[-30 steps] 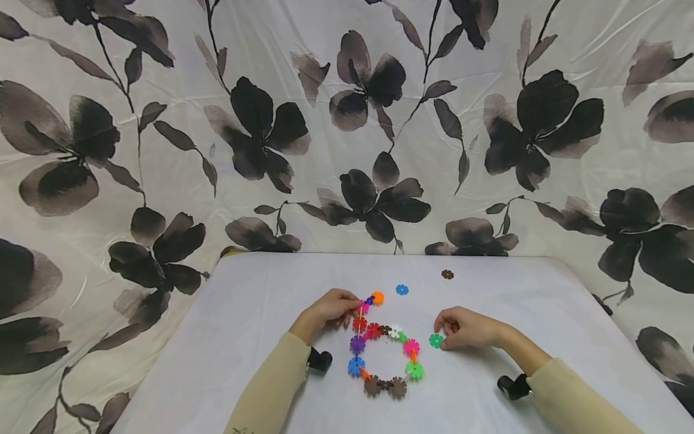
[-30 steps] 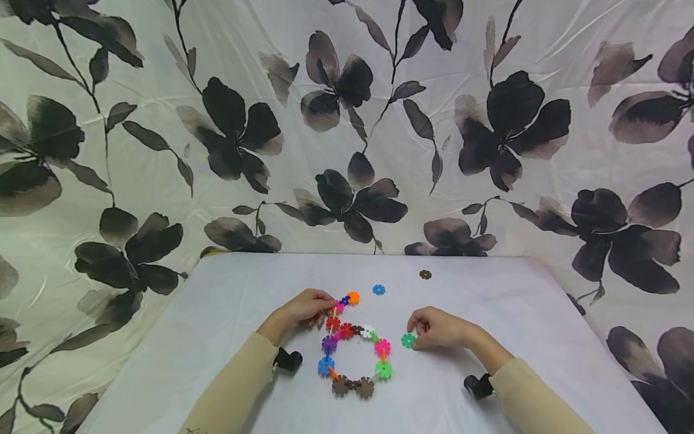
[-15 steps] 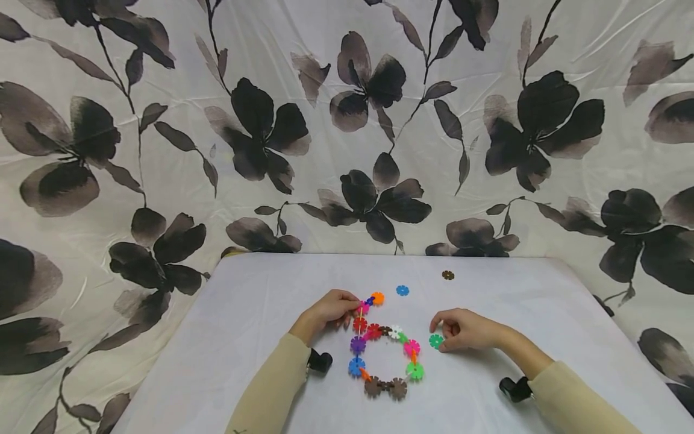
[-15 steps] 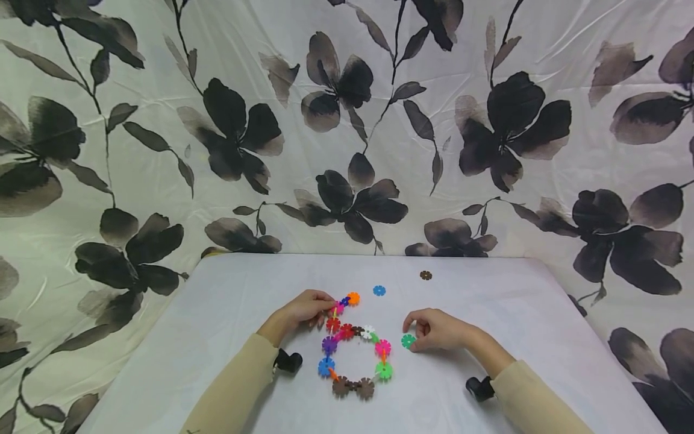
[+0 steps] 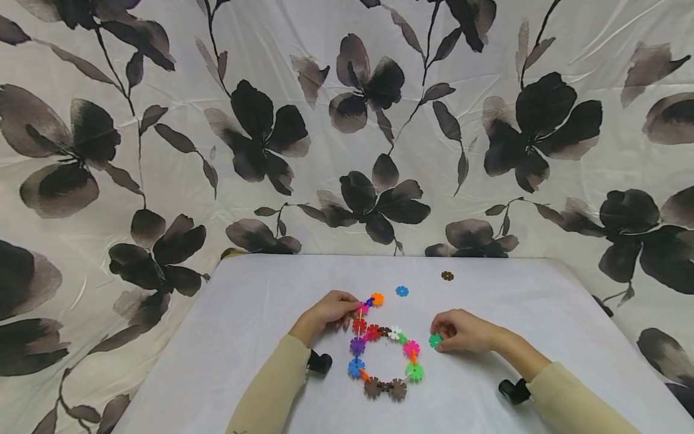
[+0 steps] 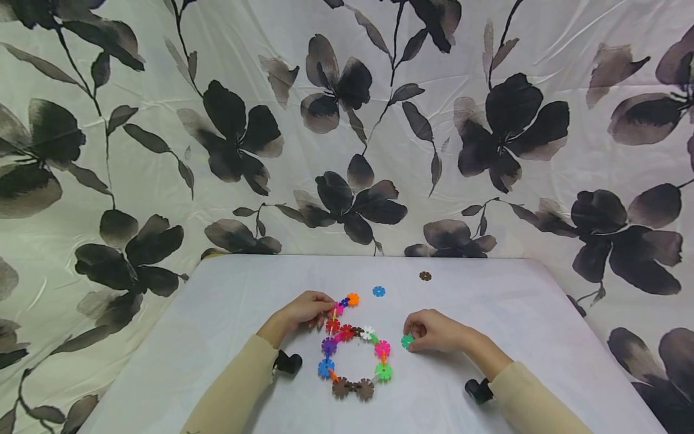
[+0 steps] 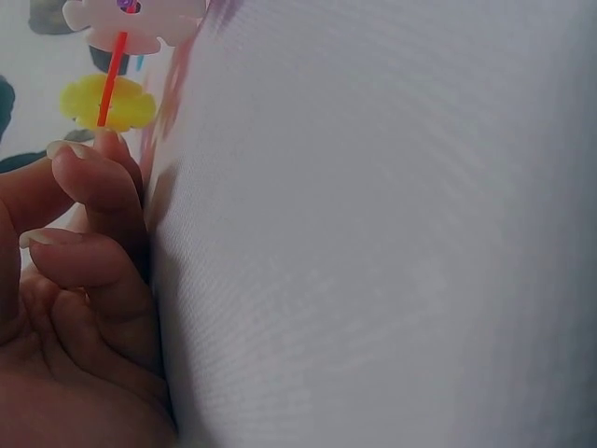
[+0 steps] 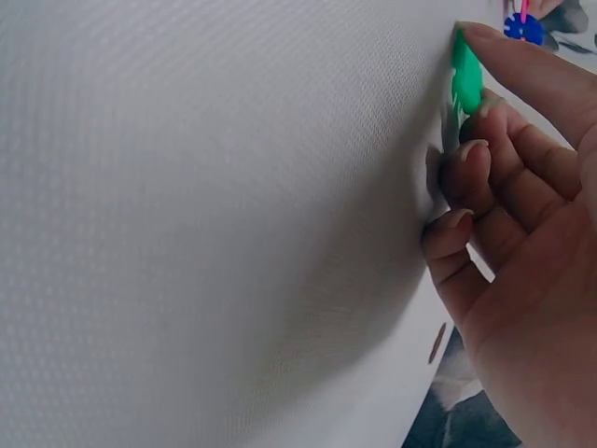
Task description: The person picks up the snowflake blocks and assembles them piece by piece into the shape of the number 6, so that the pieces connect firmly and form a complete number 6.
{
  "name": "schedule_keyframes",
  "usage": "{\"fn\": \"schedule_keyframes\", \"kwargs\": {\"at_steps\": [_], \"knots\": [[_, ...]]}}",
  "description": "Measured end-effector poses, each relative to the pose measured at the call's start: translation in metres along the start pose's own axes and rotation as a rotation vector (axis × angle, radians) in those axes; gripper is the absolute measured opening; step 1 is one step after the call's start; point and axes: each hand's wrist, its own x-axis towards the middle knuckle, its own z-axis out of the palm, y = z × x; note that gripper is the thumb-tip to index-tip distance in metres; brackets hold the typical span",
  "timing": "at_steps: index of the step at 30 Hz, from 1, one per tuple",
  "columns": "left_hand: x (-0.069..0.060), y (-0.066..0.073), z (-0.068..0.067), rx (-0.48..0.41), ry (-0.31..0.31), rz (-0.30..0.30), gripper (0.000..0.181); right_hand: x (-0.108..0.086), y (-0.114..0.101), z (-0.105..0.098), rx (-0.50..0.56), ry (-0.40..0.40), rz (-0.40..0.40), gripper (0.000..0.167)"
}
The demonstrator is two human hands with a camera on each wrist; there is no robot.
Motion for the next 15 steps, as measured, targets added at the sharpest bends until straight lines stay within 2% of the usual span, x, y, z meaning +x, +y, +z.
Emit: {"fn": "schedule_keyframes", "kwargs": {"at_steps": [5, 10, 15], "knots": [[-0.0001, -0.0002, -0.0019, 0.003, 0.007, -0.011, 0.024, 0.0029, -0.0007, -0.0016, -0.008, 0.013, 0.025, 0.024], [-0.0013, -0.0004, -0.0028, -0.013, 0.001, -0.001, 0.025, 0.0047, -0.0016, -0.0042, 0.035, 0.023, 0.060, 0.017], [-0.0028, -0.0012, -0.0035, -0.017, 0.007, 0.006, 0.025, 0.0105, -0.0041, -0.0061, 0.076, 0.028, 0.030, 0.012]]}}
